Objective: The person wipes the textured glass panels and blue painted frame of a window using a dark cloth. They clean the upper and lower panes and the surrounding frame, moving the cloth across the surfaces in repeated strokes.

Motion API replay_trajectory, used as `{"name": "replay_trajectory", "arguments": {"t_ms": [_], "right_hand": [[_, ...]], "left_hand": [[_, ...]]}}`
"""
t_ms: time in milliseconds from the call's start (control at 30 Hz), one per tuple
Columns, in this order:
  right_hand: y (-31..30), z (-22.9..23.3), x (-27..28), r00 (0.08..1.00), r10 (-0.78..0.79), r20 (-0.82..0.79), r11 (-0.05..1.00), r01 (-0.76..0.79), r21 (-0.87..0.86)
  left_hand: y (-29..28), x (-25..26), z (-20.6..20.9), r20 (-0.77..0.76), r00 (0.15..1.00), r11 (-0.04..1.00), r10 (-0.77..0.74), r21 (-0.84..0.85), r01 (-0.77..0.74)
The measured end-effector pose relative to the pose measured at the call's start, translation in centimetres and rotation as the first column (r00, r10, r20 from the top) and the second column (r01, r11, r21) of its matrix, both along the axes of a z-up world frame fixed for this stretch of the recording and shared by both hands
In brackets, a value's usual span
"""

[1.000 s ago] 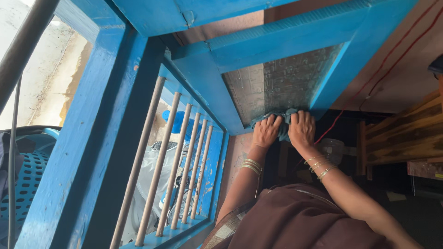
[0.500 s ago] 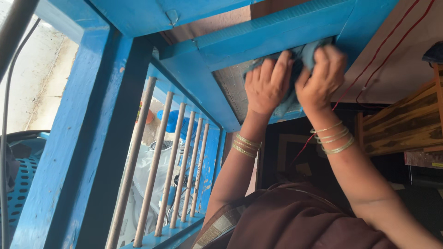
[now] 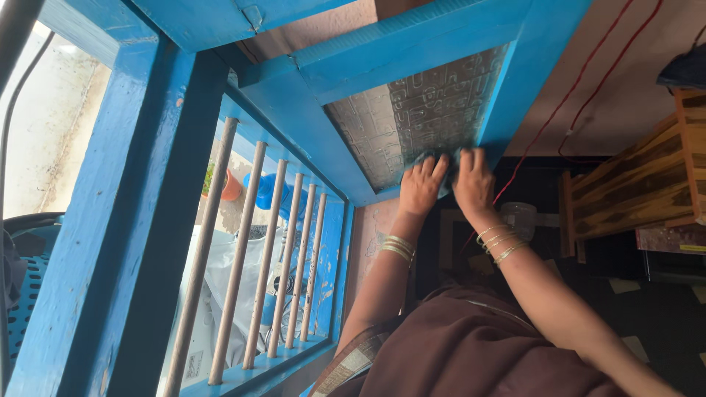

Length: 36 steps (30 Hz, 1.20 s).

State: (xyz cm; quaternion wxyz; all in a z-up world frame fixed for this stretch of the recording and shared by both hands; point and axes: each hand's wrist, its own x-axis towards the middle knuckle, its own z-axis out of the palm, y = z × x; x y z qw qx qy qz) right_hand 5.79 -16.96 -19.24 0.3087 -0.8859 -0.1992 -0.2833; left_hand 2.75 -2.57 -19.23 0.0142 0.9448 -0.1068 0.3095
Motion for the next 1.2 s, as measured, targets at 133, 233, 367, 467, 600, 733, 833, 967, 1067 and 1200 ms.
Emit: {"name": "replay_trajectory", "arguments": {"t_ms": [133, 233, 367, 467, 600, 733, 833, 967, 1067, 1200], "right_hand": [[-0.7, -3.7, -1.5, 0.995, 0.099, -0.027, 0.977, -0.102, -0.186], [-1.2, -3.6, -1.6, 0.995, 0.103, -0.004, 0.986, -0.102, -0.131], [-1.3, 0.8, -1.8, 0.982, 0.133, -0.135, 0.956, -0.092, 0.279], [-1.1, 7.3, -1.8, 0.970, 0.175, -0.168, 0.853, -0.064, 0.517], [0.2, 16.3, -2.4, 0.985, 0.165, 0.053, 0.673, -0.152, 0.724], [2.8, 20.2, -2.9, 0.961, 0.084, 0.265, 0.841, -0.211, 0.499], [4.9, 19.1, -1.6, 0.961, 0.108, 0.254, 0.881, -0.211, 0.424], [6.2, 14.6, 2.0, 0.965, 0.020, 0.263, 0.978, -0.074, 0.196], [6.4, 10.8, 4.9, 0.946, -0.003, 0.323, 0.997, -0.023, 0.076], [6.7, 4.8, 6.6, 0.933, 0.014, 0.359, 1.000, -0.019, 0.009]], "left_hand": [[-0.7, -2.8, -3.2, -0.058, 0.991, 0.992, 0.124, 0.008, -0.124], [-1.0, -2.4, -2.9, -0.067, 0.979, 0.980, 0.192, -0.045, -0.196], [-0.6, -3.9, 0.5, -0.088, 0.970, 0.958, 0.228, -0.155, -0.240], [0.4, -5.4, 6.4, 0.058, 0.981, 0.943, 0.183, -0.293, -0.159], [1.4, -5.1, 16.1, 0.395, 0.879, 0.941, 0.266, -0.303, -0.149], [1.3, -3.5, 20.9, 0.558, 0.778, 0.955, 0.289, -0.221, -0.197], [1.9, -1.5, 19.2, 0.554, 0.763, 0.943, 0.332, -0.177, -0.281], [4.8, 1.3, 13.2, 0.327, 0.893, 0.940, 0.311, -0.244, -0.238], [6.2, 2.8, 8.7, 0.624, 0.732, 0.956, 0.272, -0.086, -0.282], [7.4, 3.2, 4.3, 0.628, 0.745, 0.965, 0.226, -0.038, -0.260]]}}
